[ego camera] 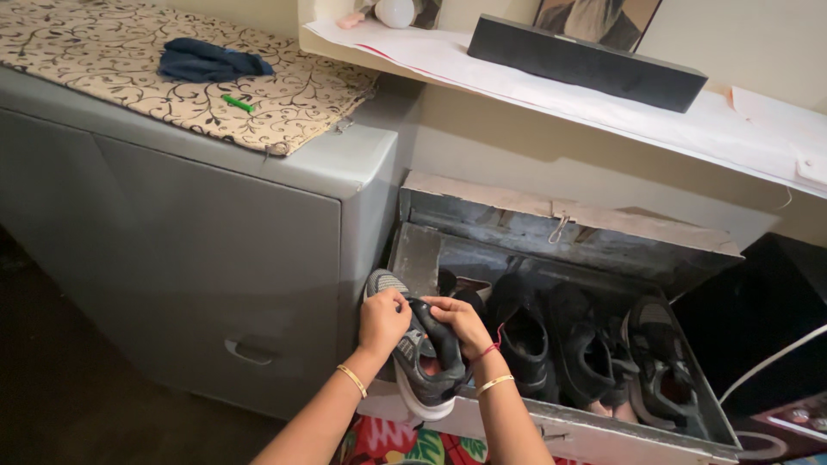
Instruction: The person unlaces a pair of grey sneakers and then relaces them. They then unlaces a pair of black sneakers and begins to re-lace them. The shoes are handled one at a time from a metal shoe box.
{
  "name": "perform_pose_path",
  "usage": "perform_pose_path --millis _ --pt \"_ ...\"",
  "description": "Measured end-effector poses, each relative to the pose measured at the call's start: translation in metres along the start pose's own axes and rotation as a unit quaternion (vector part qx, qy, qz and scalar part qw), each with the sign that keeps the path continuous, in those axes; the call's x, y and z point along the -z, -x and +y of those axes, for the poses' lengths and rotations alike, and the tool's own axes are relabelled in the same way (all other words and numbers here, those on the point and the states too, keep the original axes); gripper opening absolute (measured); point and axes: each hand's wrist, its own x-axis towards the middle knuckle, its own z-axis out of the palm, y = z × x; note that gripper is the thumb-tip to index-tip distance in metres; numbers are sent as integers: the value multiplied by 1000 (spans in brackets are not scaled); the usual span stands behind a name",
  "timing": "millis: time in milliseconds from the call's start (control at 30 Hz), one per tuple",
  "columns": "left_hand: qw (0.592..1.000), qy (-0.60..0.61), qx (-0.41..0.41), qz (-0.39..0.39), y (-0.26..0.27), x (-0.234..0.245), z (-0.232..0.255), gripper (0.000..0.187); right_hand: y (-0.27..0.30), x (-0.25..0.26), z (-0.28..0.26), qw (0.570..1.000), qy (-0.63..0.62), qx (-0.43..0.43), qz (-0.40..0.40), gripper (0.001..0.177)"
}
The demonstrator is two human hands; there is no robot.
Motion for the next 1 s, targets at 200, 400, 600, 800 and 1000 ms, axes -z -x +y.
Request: perform_pose_path --millis 200,400,600,800,1000 --pt "1000 5 -22 -9 3 9 6 11 -3 2 4 1000 2 8 13 27" --pt "999 -19 -29 -28 3 12 16 13 -17 13 23 996 45 53 56 23" --pt "998 -37 -50 -30 2 8 18 13 -22 13 30 984 118 100 89 23" --pt "995 -44 -81 -38 -1 6 16 12 -7 -7 13 969 172 110 143 38" --pt "990 -30 -135 -24 -2 8 15 10 -7 -3 4 996 16 50 65 31"
